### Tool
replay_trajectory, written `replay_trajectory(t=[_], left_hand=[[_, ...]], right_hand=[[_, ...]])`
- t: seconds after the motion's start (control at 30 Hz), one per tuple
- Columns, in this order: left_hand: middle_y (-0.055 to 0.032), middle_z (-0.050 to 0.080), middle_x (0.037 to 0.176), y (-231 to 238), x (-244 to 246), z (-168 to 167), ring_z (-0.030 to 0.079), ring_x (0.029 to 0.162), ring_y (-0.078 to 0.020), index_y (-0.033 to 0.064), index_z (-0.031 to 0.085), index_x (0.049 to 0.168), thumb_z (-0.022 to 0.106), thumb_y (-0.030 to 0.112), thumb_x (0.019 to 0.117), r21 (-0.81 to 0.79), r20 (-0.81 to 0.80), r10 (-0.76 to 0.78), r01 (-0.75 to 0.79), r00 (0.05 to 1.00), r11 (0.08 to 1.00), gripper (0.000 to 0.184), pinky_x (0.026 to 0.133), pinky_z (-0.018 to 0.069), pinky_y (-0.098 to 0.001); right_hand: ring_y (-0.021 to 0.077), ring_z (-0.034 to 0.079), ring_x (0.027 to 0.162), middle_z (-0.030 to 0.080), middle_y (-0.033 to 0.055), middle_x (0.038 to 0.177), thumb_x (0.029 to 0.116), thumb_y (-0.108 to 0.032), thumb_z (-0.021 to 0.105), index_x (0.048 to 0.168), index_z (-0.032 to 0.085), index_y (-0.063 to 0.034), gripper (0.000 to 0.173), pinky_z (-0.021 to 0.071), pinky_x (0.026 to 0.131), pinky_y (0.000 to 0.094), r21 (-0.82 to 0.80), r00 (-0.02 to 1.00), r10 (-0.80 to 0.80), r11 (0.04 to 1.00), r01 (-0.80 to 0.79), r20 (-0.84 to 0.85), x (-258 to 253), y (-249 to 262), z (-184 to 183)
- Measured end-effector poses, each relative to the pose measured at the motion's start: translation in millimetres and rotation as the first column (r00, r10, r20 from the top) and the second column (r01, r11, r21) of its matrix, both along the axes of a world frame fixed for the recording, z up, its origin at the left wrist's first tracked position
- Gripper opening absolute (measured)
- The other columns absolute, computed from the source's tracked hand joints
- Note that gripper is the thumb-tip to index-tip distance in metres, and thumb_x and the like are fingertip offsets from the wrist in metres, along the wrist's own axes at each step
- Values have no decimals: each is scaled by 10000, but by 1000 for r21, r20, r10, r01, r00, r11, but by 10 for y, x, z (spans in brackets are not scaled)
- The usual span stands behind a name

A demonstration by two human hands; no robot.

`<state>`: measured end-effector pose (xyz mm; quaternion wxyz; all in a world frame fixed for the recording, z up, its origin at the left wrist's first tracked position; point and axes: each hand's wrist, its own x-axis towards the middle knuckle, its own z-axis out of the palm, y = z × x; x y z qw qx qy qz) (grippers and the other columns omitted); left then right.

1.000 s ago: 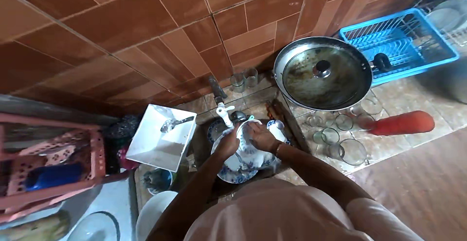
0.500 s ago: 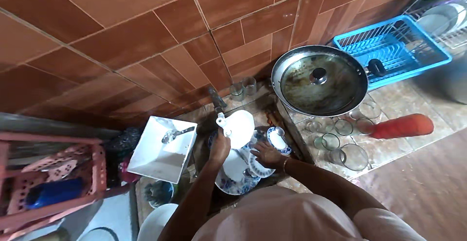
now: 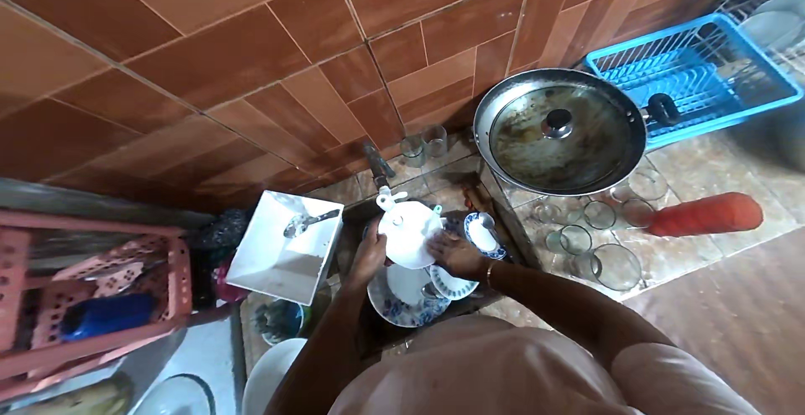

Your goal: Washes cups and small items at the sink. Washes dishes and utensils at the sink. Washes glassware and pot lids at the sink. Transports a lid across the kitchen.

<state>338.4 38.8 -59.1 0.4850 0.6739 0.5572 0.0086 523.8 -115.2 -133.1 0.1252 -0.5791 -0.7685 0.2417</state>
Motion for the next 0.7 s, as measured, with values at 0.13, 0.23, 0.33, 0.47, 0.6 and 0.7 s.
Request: replay_trajectory(t=[0.13, 0.23, 0.33, 0.47, 0.6, 0.7], left_hand=[[-212, 436, 1536, -201, 96, -87, 599, 1228, -327, 205, 226, 1623, 465, 207, 1066, -178, 240, 255, -216, 937, 960, 607, 889, 568, -518], [-211, 293, 1626, -473, 265, -177, 532, 1315, -296, 166, 88, 1646, 450, 72, 1014, -137, 251, 244, -216, 936, 967, 734, 976, 526, -476], [-204, 258, 1654, -420, 201, -158, 427, 1436, -291, 103, 152, 1636, 400, 21, 1016, 19, 171, 132, -137, 976, 990, 673, 1119, 422, -461], [-155, 361, 1624, -192, -62, 152, 430, 1450, -284, 203, 247, 1628, 395, 74, 1035, 113, -13, -84, 85, 996, 990, 625, 1144, 401, -507], [-247, 571, 1409, -217, -94, 406, 623, 1219, -398, 251, 195, 1635, 420, 85, 1041, 102, -258, -178, 210, 950, 972, 657, 996, 497, -587], [-234, 593, 1381, -373, -83, 537, 686, 1064, -420, 302, 160, 1639, 431, 98, 1033, 137, -437, -240, 328, 867, 935, 695, 909, 541, -597]], right_hand=[[335, 596, 1319, 652, 177, 1368, 1102, -229, 430, 1319, 637, -4, 375, 437, 1145, 494, 22, 985, -49, 998, 53, -166, -216, 37, 174], [376, 656, 1217, 690, 229, 1264, 1078, -209, 473, 1303, 647, 30, 371, 497, 1061, 522, -65, 881, -272, 961, 268, -387, -555, 117, 353], [312, 520, 1407, 551, 190, 1496, 1062, -109, 479, 1450, 529, 34, 416, 398, 1183, 457, -8, 877, -160, 984, 176, -453, -564, -46, 182], [300, 316, 1539, 400, 127, 1629, 1022, -44, 488, 1550, 438, -51, 531, 181, 1270, 550, 31, 996, 6, 1000, -3, -90, -63, -226, -104], [319, 214, 1572, 291, 144, 1678, 1030, -57, 433, 1582, 362, -43, 557, 173, 1271, 536, -141, 985, -164, 975, 169, 46, 203, 161, 125], [296, 452, 1450, 506, 130, 1543, 1032, -117, 512, 1486, 530, -89, 455, 364, 1196, 501, -222, 944, -316, 931, 289, -96, 24, 506, 357]])
